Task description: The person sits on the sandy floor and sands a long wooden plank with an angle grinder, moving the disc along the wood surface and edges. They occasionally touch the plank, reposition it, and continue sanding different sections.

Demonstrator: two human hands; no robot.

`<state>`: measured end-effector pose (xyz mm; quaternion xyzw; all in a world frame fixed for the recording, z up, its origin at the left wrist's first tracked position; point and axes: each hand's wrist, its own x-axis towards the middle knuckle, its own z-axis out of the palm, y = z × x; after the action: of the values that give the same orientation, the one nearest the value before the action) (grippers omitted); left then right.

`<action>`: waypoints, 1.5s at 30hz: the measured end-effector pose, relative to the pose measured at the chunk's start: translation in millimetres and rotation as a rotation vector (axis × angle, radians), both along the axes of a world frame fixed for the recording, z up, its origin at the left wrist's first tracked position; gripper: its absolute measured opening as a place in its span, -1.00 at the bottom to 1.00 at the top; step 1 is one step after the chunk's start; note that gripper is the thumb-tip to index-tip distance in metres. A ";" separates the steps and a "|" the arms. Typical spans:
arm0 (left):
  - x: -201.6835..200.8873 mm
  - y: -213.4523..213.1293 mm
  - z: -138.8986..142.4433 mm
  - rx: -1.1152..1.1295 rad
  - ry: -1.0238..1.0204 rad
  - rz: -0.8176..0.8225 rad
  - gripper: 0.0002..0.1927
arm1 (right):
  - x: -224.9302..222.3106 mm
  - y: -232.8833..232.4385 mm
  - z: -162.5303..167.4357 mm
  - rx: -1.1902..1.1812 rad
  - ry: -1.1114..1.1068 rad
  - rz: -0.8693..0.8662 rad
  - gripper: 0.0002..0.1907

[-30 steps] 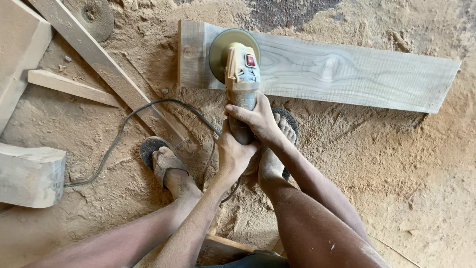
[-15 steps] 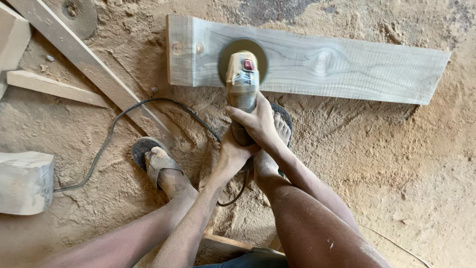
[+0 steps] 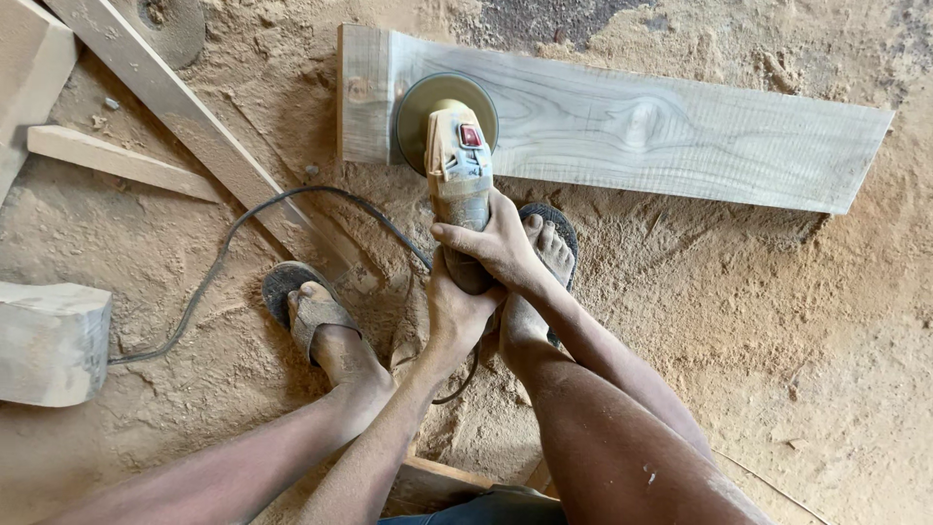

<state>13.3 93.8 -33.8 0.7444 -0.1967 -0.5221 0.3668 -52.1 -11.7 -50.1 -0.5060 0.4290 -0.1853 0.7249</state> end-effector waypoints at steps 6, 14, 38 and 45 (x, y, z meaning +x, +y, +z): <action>-7.9 16.4 -5.0 -0.009 0.138 0.053 -0.05 | -4.4 8.3 -3.3 0.054 0.007 0.043 -0.36; -22.0 16.0 -21.2 0.037 0.220 -0.048 -0.03 | -18.7 14.2 5.5 0.012 0.227 0.004 -0.34; -35.1 28.6 -7.0 -0.019 0.193 0.077 -0.04 | -18.5 16.6 8.3 0.086 0.137 0.127 -0.34; -32.5 16.1 4.8 0.049 0.272 -0.042 -0.06 | -32.5 15.4 18.0 0.050 0.332 0.023 -0.40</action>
<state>-19.2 109.9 -29.0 0.6712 -0.1477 -0.6304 0.3609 -84.6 3.7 -32.1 -0.5165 0.5415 -0.0799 0.6585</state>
